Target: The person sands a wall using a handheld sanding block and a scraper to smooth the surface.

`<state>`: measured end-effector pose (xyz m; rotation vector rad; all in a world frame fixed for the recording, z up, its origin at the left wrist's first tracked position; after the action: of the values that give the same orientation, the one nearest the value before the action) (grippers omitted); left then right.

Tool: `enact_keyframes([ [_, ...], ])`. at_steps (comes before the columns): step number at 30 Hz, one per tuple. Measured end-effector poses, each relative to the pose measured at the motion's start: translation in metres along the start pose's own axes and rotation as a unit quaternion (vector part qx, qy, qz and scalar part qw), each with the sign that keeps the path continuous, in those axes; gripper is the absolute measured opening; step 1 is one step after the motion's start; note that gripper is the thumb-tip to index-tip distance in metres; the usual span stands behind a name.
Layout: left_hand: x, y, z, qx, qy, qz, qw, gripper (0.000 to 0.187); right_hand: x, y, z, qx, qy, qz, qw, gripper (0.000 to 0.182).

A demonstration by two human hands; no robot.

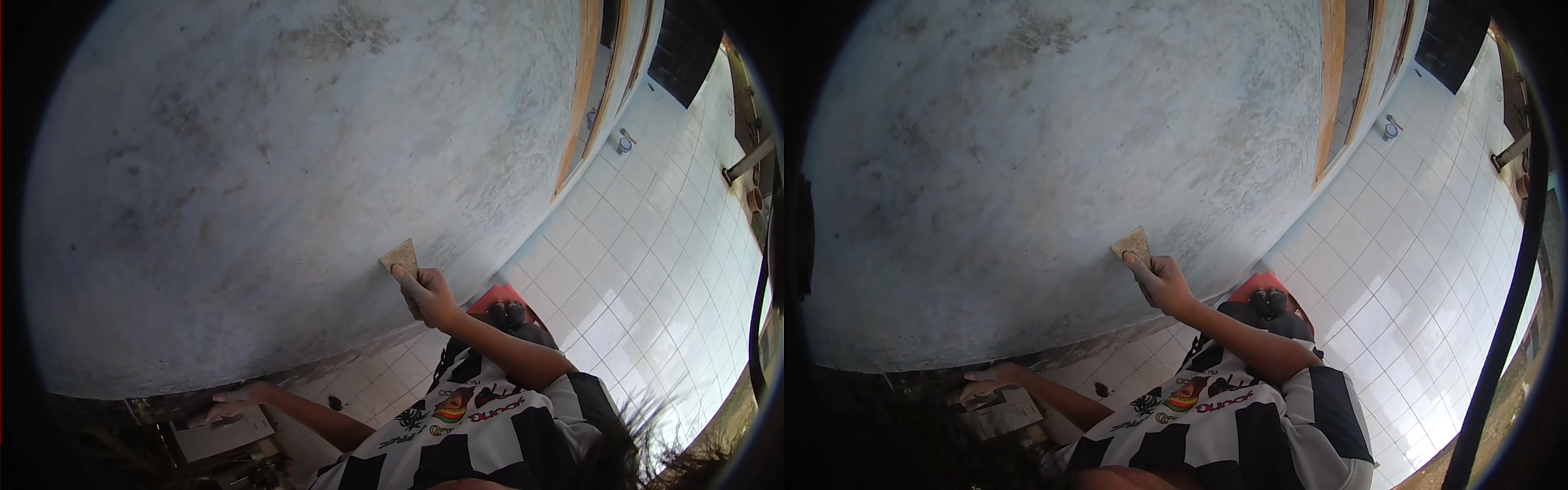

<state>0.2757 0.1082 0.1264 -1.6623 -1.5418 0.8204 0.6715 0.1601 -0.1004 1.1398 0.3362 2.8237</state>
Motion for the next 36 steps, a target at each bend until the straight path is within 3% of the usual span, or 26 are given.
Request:
enact_keyframes([
  [2,0.002,0.0,0.004,-0.005,0.002,-0.006,1.0,0.086,-0.003,-0.001,-0.003,0.006,0.013,-0.007,1.0,0.056],
  [5,-0.005,-0.004,0.008,0.037,-0.099,-0.024,0.994,0.087,0.0,-0.002,0.004,0.016,0.018,-0.017,1.0,0.057],
  [7,-0.003,-0.001,0.007,0.038,-0.101,-0.023,0.994,0.086,0.006,-0.007,0.023,-0.05,0.018,0.013,0.999,0.057],
  [13,-0.002,-0.006,0.01,0.027,-0.075,-0.031,0.996,0.085,-0.011,0.005,-0.009,0.036,0.027,-0.034,0.998,0.058],
  [19,0.008,0.002,0.001,0.022,-0.062,-0.022,0.998,0.084,-0.006,0.0,-0.009,0.023,-0.001,0.003,1.0,0.056],
  [25,0.0,0.0,0.008,0.004,-0.036,-0.028,0.999,0.082,-0.01,0.0,-0.005,0.0,0.024,-0.038,0.999,0.055],
  [36,0.002,0.0,0.008,-0.011,-0.003,-0.024,1.0,0.08,-0.016,-0.009,-0.016,-0.005,0.049,-0.03,0.998,0.056],
])
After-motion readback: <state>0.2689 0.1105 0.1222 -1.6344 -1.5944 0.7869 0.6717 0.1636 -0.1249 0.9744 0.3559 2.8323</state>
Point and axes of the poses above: each hand's wrist, its own y-axis away from the middle knuckle, its own x-axis out of the palm, z = x × y, the point moved 9 cm from there along -y, towards the middle knuckle, and after that the axes turned 1 degree about z, right-handed, at the moved point
